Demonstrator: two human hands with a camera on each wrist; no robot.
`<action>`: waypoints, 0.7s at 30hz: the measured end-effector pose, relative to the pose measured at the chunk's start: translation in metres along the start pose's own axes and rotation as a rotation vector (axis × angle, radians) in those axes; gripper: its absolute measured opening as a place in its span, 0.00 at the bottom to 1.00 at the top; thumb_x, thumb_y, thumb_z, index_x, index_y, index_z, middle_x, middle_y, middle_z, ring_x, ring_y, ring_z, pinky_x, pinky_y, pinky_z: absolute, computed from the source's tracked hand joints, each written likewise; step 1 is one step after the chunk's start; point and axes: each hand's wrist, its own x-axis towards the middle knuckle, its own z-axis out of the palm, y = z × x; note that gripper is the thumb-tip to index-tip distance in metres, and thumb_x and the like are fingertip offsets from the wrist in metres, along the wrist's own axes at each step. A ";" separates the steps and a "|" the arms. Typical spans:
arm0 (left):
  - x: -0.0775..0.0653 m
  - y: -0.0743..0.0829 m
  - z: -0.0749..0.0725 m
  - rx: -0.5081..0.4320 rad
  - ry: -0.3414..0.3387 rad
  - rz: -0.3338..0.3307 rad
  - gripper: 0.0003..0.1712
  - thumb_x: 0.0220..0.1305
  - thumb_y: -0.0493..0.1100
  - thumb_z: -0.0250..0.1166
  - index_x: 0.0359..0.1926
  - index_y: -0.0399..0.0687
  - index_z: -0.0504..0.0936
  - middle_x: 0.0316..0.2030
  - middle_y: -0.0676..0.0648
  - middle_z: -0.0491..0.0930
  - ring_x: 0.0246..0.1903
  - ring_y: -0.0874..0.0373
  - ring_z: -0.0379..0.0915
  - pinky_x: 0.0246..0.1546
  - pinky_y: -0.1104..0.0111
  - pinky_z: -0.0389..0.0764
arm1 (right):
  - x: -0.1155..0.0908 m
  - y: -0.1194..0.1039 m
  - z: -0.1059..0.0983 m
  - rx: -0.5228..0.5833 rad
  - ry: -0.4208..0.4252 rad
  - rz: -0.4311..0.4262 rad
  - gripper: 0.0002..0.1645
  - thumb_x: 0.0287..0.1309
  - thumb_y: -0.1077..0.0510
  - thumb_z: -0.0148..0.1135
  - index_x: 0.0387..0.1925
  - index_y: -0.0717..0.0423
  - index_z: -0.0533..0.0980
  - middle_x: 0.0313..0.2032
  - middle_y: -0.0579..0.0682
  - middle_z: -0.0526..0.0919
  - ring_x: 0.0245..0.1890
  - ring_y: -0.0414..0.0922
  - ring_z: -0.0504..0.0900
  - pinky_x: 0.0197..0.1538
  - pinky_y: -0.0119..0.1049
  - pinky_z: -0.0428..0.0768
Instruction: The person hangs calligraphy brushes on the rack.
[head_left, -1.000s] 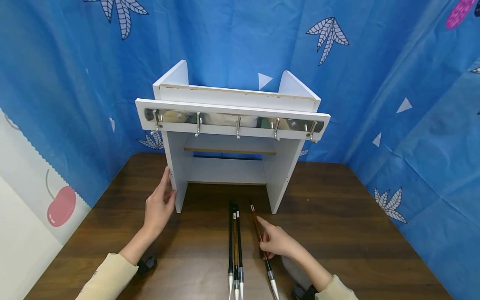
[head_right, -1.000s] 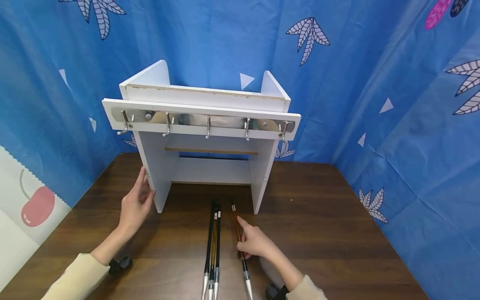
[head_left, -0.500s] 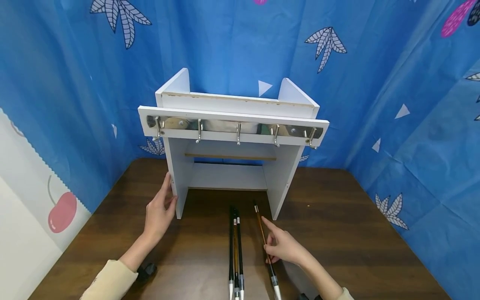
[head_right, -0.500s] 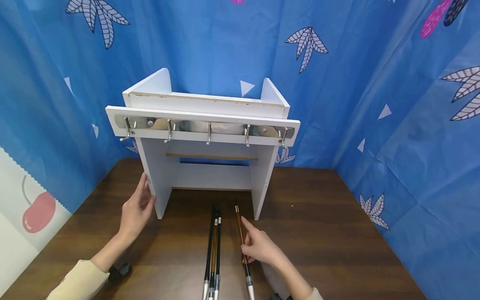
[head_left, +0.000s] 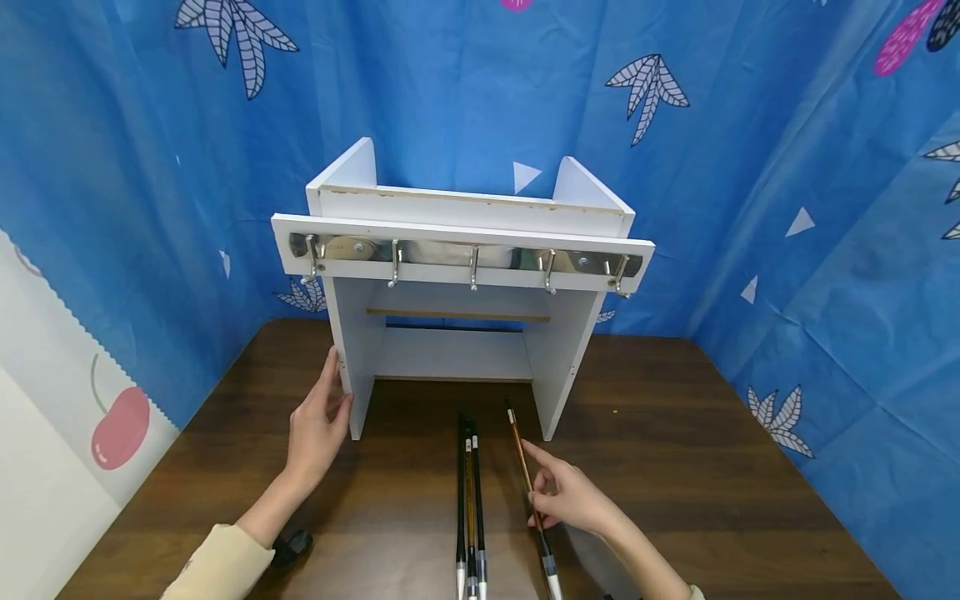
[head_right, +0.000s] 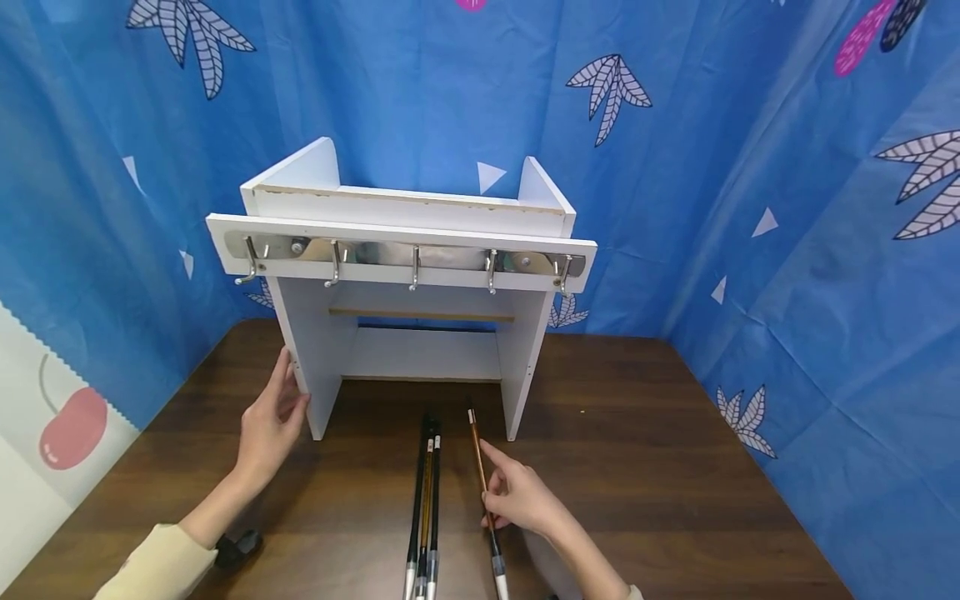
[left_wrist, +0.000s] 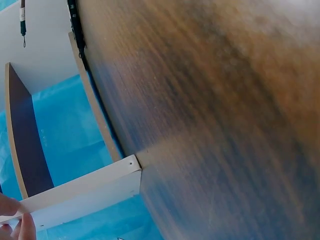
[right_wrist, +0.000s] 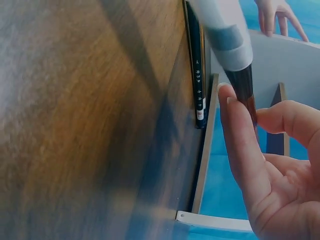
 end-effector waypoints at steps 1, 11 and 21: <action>0.000 0.000 0.000 0.001 0.001 0.000 0.53 0.47 0.19 0.66 0.72 0.49 0.55 0.46 0.34 0.77 0.40 0.44 0.78 0.33 0.61 0.79 | 0.000 0.000 0.000 0.011 0.005 0.001 0.44 0.56 0.73 0.55 0.71 0.63 0.46 0.26 0.53 0.72 0.24 0.51 0.83 0.23 0.38 0.81; 0.002 0.000 0.003 0.003 0.011 0.008 0.54 0.46 0.19 0.66 0.72 0.48 0.55 0.45 0.35 0.78 0.40 0.44 0.78 0.33 0.61 0.79 | -0.002 -0.004 -0.001 0.022 0.055 -0.007 0.46 0.57 0.73 0.55 0.72 0.56 0.46 0.27 0.53 0.72 0.25 0.49 0.83 0.24 0.41 0.82; 0.001 -0.001 0.001 0.017 0.012 0.003 0.54 0.46 0.19 0.67 0.72 0.48 0.55 0.46 0.34 0.77 0.39 0.43 0.79 0.32 0.60 0.80 | -0.002 -0.010 -0.001 0.013 0.046 -0.027 0.46 0.57 0.74 0.54 0.72 0.56 0.46 0.28 0.54 0.72 0.26 0.49 0.83 0.25 0.42 0.82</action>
